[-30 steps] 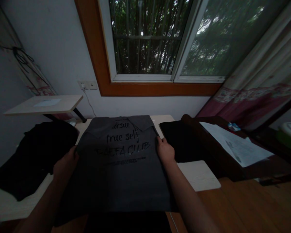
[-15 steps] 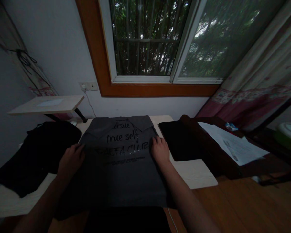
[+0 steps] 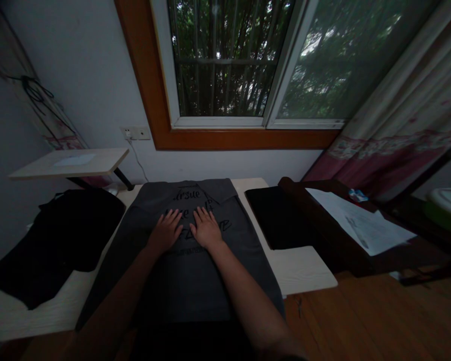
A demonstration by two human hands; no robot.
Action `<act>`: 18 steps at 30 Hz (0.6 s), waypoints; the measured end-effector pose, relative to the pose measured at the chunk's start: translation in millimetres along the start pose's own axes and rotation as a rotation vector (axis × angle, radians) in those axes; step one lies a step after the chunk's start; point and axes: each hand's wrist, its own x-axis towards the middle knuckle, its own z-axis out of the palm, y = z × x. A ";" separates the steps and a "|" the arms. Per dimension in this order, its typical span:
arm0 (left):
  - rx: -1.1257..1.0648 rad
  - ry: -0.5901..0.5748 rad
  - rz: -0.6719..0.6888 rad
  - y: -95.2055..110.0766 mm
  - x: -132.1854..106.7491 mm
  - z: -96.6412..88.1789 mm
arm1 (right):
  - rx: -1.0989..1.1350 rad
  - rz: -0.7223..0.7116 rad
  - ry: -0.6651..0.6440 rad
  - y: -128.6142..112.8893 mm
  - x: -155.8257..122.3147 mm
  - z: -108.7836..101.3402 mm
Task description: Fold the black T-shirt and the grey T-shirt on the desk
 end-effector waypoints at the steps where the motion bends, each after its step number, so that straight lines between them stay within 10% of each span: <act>1: 0.001 -0.007 -0.001 -3.7 -3.0 -1.6 | -0.005 0.013 0.008 6.9 -2.4 -1.6; 18: 0.085 -0.085 -0.122 -87.6 -92.5 -28.5 | -0.103 0.158 0.061 119.1 -70.5 -40.0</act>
